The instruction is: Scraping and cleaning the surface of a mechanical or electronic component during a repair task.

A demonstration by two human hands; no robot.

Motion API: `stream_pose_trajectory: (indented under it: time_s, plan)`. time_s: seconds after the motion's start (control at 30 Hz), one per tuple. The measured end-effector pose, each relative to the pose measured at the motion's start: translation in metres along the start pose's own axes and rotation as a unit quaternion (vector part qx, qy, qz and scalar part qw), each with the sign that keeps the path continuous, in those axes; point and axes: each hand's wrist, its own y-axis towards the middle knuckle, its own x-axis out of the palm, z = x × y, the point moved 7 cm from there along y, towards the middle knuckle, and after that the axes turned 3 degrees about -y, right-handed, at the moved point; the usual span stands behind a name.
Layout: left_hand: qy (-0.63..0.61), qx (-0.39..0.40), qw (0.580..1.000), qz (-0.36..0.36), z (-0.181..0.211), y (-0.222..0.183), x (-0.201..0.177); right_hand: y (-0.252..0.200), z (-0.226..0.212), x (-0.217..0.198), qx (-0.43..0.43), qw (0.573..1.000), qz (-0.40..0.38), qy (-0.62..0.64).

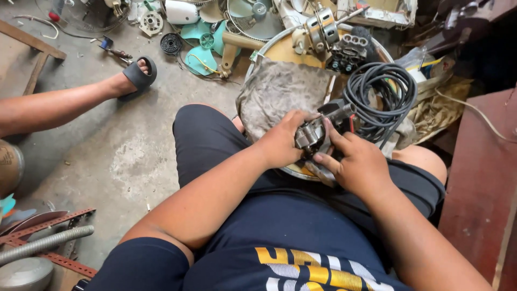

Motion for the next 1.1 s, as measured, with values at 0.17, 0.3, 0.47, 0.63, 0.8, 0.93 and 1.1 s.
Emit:
stream_pose_trajectory:
  time_s: [0.17, 0.3, 0.47, 0.63, 0.8, 0.93, 1.1]
  plan:
    - [0.015, 0.003, 1.000, -0.003, -0.006, 0.005, 0.006, 0.010, -0.006, -0.005, 0.014, 0.999, -0.046, 0.006]
    - [0.000, -0.004, 1.000, -0.008, 0.000, 0.001, -0.003, 0.007, -0.012, -0.013, 0.081, 0.987, -0.135, 0.022]
    - [0.008, -0.010, 1.000, -0.014, -0.005, 0.004, 0.005, 0.014, -0.027, -0.026, 0.099, 0.975, -0.197, -0.014]
    - [-0.026, -0.005, 1.000, -0.016, -0.004, 0.002, 0.000, -0.005, -0.017, -0.028, 0.122, 0.960, -0.249, -0.029]
    - [-0.012, 0.000, 1.000, -0.022, -0.001, 0.004, 0.004, 0.013, -0.024, -0.022, 0.101, 0.971, -0.217, -0.004]
    - [-0.008, 0.015, 1.000, -0.009, 0.001, 0.004, -0.002, -0.002, -0.022, -0.028, 0.110, 0.963, -0.247, -0.008]
    - [-0.031, 0.014, 0.999, -0.018, 0.005, 0.000, 0.003, 0.004, -0.013, -0.014, 0.111, 0.966, -0.233, 0.003]
